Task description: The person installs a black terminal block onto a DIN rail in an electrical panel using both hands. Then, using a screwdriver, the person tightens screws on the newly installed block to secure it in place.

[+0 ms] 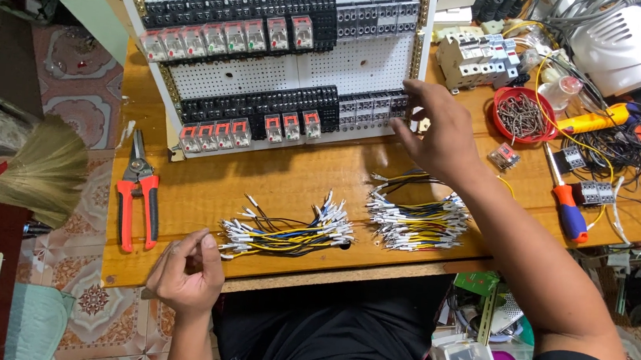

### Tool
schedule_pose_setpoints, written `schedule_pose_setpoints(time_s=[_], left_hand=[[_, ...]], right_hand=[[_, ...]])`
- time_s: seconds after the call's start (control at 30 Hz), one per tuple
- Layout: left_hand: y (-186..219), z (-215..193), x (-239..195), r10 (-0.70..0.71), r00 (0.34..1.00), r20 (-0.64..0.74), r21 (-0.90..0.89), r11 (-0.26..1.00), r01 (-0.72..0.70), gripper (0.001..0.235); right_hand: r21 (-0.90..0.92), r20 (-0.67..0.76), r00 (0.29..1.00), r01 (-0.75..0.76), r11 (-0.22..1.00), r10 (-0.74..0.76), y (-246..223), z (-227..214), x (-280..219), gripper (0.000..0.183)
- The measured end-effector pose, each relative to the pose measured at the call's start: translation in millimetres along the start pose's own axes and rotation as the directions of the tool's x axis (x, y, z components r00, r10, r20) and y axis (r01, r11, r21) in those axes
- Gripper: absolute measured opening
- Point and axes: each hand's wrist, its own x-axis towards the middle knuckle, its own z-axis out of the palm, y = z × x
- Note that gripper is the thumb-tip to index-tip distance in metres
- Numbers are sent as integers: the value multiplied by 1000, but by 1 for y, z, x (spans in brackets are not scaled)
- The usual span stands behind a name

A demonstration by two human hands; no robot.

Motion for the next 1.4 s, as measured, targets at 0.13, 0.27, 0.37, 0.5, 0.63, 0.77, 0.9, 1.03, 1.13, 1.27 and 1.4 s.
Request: schedule_pose_setpoints(time_s=[0.13, 0.27, 0.37, 0.5, 0.63, 0.77, 0.9, 1.03, 1.13, 1.27, 1.4], left_hand=[[0, 0, 1, -1, 1000, 4, -24, 1000, 1, 17], [2, 0, 3, -5, 1000, 1, -4, 1000, 5, 17], [8, -2, 10, 8, 1000, 2, -6, 1000, -8, 17], [13, 0, 23, 54, 997, -47, -56, 997, -57, 14], [11, 2, 21, 22, 995, -101, -118, 992, -34, 9], [13, -8, 22, 28, 999, 16, -31, 999, -28, 14], [4, -7, 18, 70, 998, 1, -67, 995, -70, 12], [9, -16, 27, 79, 997, -12, -105, 991, -80, 8], [8, -20, 27, 48, 999, -25, -171, 984, -51, 11], [0, -21, 20, 54, 998, -28, -206, 977, -58, 13], [-1, -23, 20, 45, 999, -25, -235, 971, -50, 14]], right_hand=[[62, 17, 983, -186, 981, 185, -14, -3, 5, 51], [97, 102, 966, -248, 964, 238, -15, -14, 7, 53], [92, 57, 989, -138, 986, 133, -9, -12, 4, 35], [145, 3, 999, -53, 988, 53, 1, -2, 0, 39], [143, -41, 998, -51, 988, 58, 10, 3, -3, 40], [-16, 69, 994, -87, 996, 88, 9, 2, -4, 39], [-49, 50, 998, -37, 998, 40, 13, 7, -9, 39], [-107, 63, 995, -67, 992, 74, 22, 10, -13, 41], [-175, 65, 997, -30, 984, 42, 28, 11, -17, 42], [-225, 77, 996, -27, 974, 46, 27, 11, -16, 43], [-211, 102, 994, -27, 977, 50, 18, 10, -13, 43]])
